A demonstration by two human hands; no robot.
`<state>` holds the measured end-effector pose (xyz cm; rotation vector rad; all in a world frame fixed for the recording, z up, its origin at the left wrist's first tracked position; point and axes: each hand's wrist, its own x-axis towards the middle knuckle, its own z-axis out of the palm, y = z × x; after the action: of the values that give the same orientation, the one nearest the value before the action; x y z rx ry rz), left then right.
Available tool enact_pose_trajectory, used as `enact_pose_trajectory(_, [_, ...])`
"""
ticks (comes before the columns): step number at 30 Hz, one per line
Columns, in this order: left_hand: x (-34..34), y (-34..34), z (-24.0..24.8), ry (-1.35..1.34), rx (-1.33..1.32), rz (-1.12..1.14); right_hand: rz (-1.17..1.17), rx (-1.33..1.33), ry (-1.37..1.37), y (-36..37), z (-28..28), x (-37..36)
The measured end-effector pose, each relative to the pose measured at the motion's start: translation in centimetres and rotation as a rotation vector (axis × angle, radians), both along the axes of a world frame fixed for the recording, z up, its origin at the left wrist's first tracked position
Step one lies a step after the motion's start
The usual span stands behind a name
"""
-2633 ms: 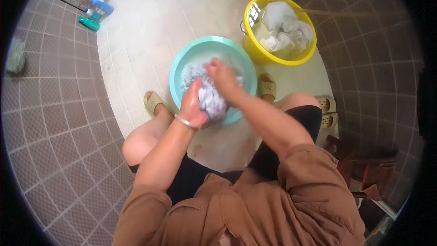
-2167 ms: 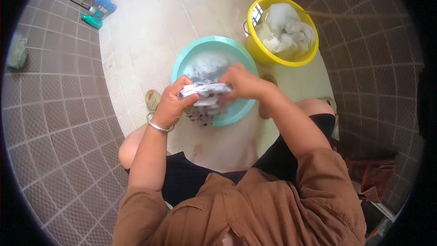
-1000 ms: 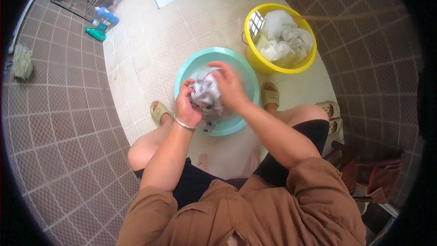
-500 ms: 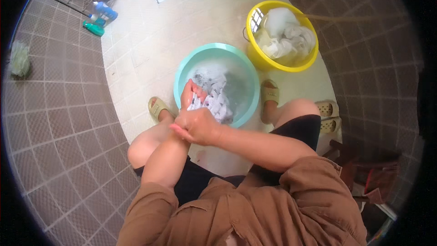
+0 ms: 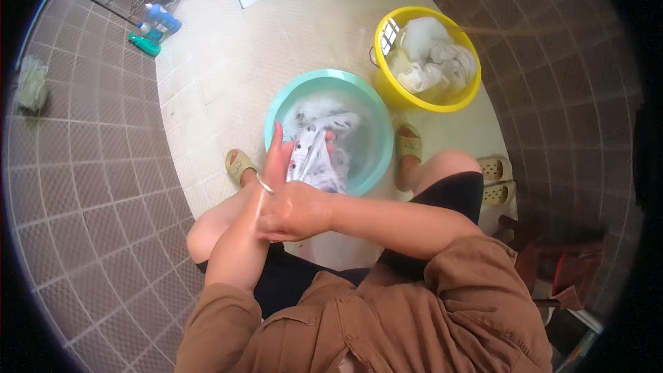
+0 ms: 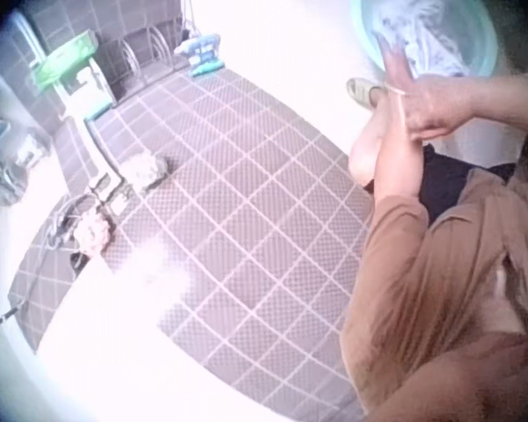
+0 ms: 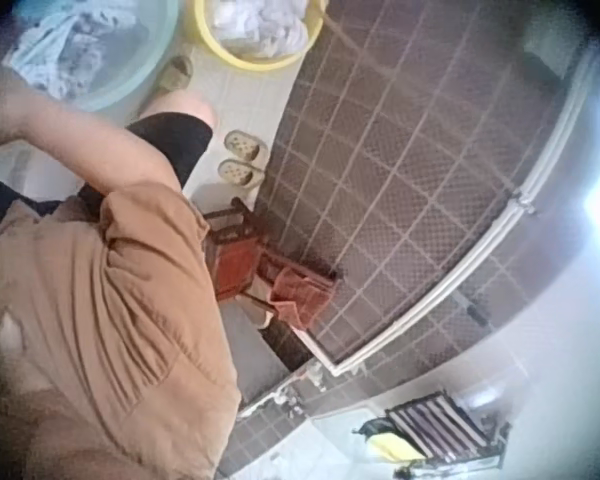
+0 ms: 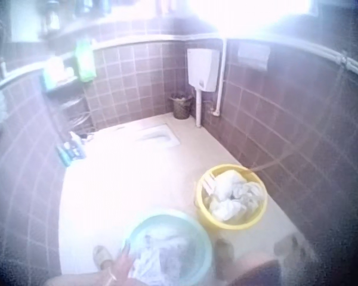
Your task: The person washes clothes by hand in a basin of soapy water, pours out the dirty water, refills the basin with water from a hose, and rinses and wrings the clothes.
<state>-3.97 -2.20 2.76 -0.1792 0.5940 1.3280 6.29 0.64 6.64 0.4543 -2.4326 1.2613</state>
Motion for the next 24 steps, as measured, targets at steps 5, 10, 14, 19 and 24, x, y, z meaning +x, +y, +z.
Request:
enact_pose_trajectory(5, [-0.9,2.7,2.3,0.394,0.179,0.157,-0.127,0.016,-0.113,3.7,-1.6,3.6])
enact_pose_trajectory(10, [1.6,1.9,4.7,1.057,0.176,0.159,-0.464,-0.398,-0.45,10.1,-1.6,6.6])
enact_pose_trajectory(14, [4.7,0.2,5.6,1.457,0.175,-0.298,-0.428,-1.086,-0.53,13.0,0.4,5.2])
enact_pose_trajectory(19, [8.2,-0.7,3.8,1.278,0.103,-0.322,-0.095,-1.752,-0.49,13.1,1.0,3.8])
enact_pose_trajectory(24, [7.9,0.8,7.1,0.676,0.07,0.425,0.087,-1.634,-0.506,10.9,3.3,5.3])
